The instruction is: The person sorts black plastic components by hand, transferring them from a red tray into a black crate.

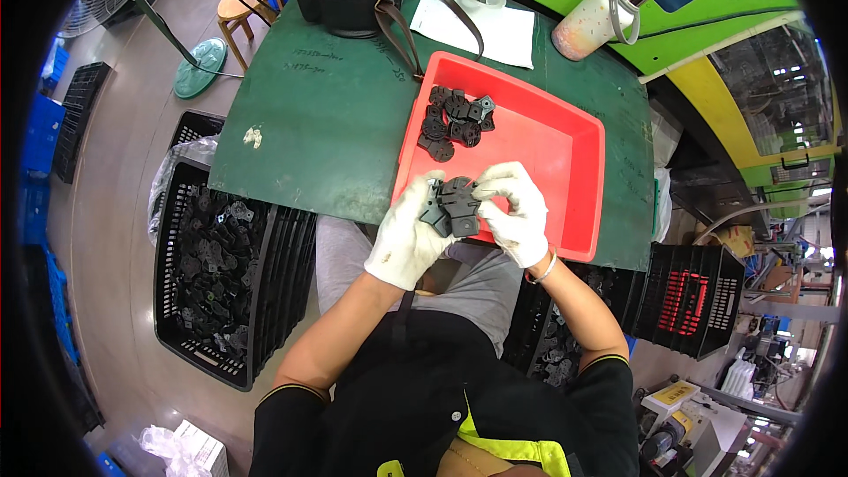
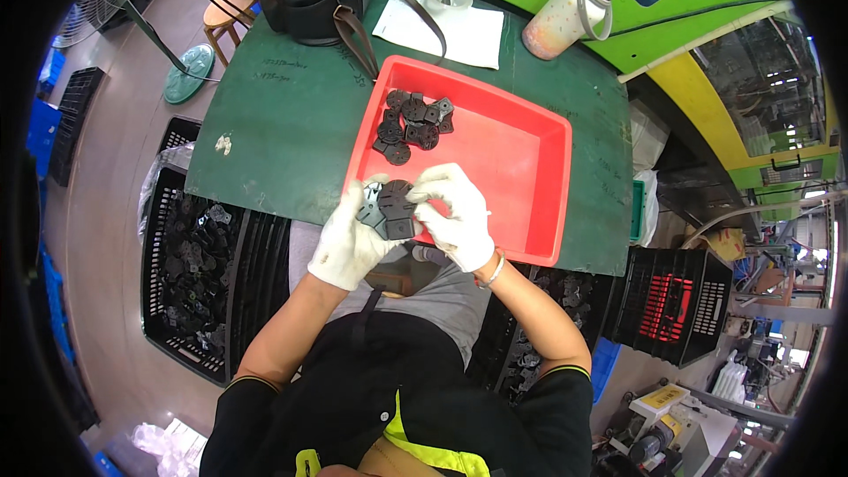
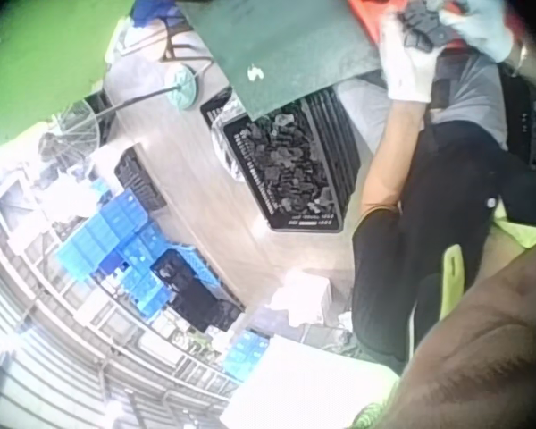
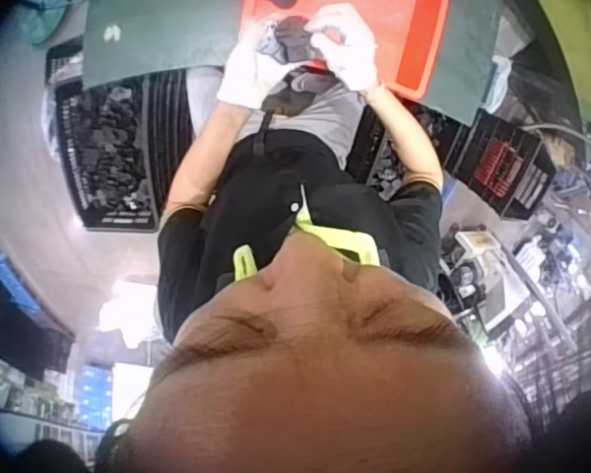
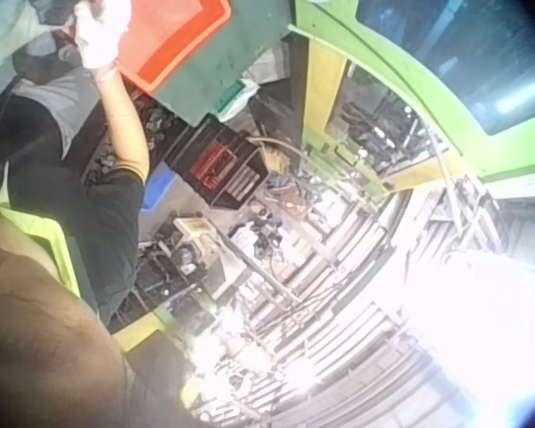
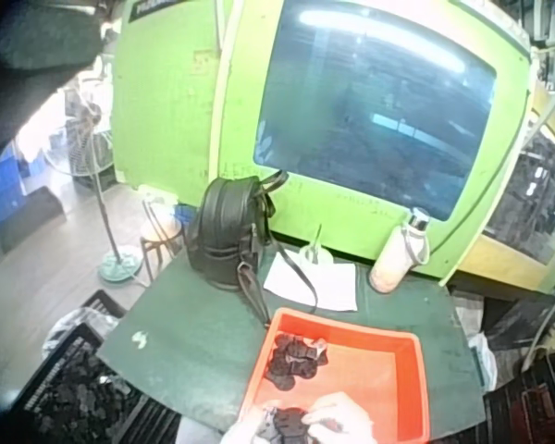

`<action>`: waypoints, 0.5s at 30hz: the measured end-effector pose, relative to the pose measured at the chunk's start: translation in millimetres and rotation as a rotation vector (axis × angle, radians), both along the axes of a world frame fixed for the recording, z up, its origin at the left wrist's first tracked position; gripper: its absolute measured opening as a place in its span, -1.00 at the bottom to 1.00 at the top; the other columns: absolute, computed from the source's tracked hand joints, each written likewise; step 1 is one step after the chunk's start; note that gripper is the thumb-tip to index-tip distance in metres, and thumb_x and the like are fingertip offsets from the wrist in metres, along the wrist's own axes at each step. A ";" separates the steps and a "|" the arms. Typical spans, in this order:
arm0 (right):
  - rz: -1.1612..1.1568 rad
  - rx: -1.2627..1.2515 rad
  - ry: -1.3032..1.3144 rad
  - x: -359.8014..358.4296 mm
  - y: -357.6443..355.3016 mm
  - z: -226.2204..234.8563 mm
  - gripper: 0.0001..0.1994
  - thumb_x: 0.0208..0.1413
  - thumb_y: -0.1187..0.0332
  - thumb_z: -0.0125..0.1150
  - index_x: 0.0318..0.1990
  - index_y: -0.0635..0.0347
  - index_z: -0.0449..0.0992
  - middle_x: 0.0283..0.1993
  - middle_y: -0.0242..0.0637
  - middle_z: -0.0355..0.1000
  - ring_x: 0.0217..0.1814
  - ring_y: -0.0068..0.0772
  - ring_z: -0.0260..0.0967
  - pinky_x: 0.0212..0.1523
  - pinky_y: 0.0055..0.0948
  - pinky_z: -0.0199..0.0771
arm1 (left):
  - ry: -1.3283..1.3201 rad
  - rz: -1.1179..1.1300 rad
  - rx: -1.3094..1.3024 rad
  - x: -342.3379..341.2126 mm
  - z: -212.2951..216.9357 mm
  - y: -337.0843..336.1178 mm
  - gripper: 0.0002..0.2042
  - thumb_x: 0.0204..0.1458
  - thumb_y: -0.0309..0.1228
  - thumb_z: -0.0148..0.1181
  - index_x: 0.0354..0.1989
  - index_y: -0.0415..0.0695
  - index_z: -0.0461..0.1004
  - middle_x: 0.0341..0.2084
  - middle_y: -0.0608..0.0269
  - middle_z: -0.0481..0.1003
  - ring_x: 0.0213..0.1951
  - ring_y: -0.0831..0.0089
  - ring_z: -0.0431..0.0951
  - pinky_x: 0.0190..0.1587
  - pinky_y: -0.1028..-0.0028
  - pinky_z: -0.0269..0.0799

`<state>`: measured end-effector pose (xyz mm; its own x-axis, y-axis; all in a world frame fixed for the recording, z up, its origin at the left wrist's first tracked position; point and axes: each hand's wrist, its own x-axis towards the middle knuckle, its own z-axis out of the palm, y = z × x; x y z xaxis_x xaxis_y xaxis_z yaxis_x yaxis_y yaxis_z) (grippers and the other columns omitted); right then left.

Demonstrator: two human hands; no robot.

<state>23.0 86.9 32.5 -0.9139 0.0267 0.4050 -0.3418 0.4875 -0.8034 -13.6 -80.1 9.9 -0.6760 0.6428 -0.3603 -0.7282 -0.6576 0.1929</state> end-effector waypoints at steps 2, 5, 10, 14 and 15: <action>0.077 0.046 0.001 -6.5 -6.0 6.2 -0.79 -0.16 0.57 0.16 -0.28 0.20 0.52 -0.25 -0.17 0.40 -0.20 -0.21 0.39 -0.19 -0.35 0.43 | 0.087 -0.023 -0.074 4.3 8.9 -2.3 -0.75 0.18 -0.35 -0.03 -0.01 -0.15 0.29 -0.04 0.09 0.38 -0.03 0.22 0.46 -0.02 0.12 0.48; 0.050 0.204 0.084 -24.8 0.6 -0.3 -0.82 -0.03 0.49 0.13 -0.21 0.19 0.49 -0.22 -0.15 0.43 -0.21 -0.15 0.41 -0.18 -0.32 0.43 | 0.103 -0.035 -0.145 5.1 7.5 -4.0 -0.68 0.04 -0.60 0.06 0.00 -0.13 0.28 0.02 0.06 0.33 0.01 0.21 0.43 -0.04 0.17 0.50; -0.135 0.509 -0.213 -69.7 47.3 -35.2 -0.74 -0.01 0.39 0.17 -0.11 0.11 0.44 -0.27 -0.12 0.35 -0.21 -0.08 0.39 -0.23 -0.21 0.42 | 0.065 -0.008 -0.100 4.9 13.5 -2.7 -0.67 0.04 -0.60 0.04 0.01 -0.14 0.26 0.04 -0.01 0.31 0.09 0.11 0.38 -0.02 0.15 0.48; -0.069 0.827 -0.288 -86.0 31.5 -41.4 -0.60 -0.06 0.39 0.21 0.00 0.01 0.36 -0.17 -0.15 0.26 -0.18 -0.05 0.35 -0.23 -0.20 0.43 | 0.015 0.010 -0.111 5.2 14.5 -2.6 -0.65 0.05 -0.63 0.02 0.03 -0.10 0.25 0.00 0.01 0.35 0.03 0.16 0.43 -0.06 0.16 0.49; -0.069 0.827 -0.289 -85.5 33.1 -45.5 -0.60 -0.06 0.39 0.21 0.00 0.01 0.36 -0.17 -0.15 0.26 -0.18 -0.05 0.35 -0.23 -0.20 0.43 | 0.014 0.010 -0.111 5.6 14.8 -3.1 -0.65 0.05 -0.63 0.02 0.03 -0.10 0.25 0.00 0.01 0.35 0.03 0.16 0.43 -0.06 0.16 0.49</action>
<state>-62.5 120.0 -13.0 -0.9909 -0.1135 0.0721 -0.1274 0.9637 -0.2344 -8.0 -83.2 24.7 -0.6875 0.5929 -0.4193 -0.7186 -0.6385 0.2754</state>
